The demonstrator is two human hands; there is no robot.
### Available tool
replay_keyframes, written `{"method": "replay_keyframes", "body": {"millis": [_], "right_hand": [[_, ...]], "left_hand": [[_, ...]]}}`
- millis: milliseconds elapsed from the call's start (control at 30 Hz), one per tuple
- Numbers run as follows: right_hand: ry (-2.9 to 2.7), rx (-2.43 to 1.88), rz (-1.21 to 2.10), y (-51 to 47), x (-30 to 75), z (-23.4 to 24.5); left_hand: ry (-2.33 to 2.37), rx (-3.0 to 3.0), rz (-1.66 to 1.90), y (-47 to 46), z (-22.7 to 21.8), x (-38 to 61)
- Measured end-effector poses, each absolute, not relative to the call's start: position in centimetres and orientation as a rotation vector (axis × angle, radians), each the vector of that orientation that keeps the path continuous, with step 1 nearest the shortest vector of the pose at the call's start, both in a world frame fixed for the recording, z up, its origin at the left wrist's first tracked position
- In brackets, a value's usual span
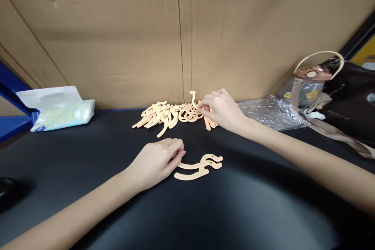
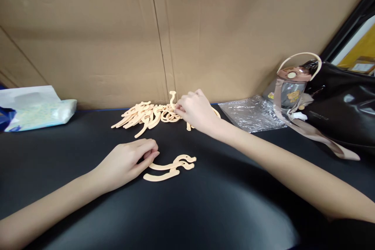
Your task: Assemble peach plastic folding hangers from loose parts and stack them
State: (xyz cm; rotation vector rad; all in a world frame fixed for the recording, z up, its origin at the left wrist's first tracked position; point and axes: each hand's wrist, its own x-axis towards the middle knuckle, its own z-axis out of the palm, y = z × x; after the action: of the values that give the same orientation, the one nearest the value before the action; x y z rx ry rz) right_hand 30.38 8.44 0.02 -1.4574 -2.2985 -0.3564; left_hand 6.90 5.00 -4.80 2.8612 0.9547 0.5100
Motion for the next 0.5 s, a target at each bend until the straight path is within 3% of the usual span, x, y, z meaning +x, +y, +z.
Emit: {"method": "replay_keyframes", "body": {"millis": [300, 500], "right_hand": [[-2.591, -1.177, -0.26, 1.5, 28.5, -2.5], [-2.614, -1.164, -0.196, 1.5, 27.9, -3.6]], "left_hand": [[1.17, 2.816, 0.802, 5.0, -4.9, 6.7], [1.011, 2.905, 0.668, 5.2, -5.2, 6.8]]}}
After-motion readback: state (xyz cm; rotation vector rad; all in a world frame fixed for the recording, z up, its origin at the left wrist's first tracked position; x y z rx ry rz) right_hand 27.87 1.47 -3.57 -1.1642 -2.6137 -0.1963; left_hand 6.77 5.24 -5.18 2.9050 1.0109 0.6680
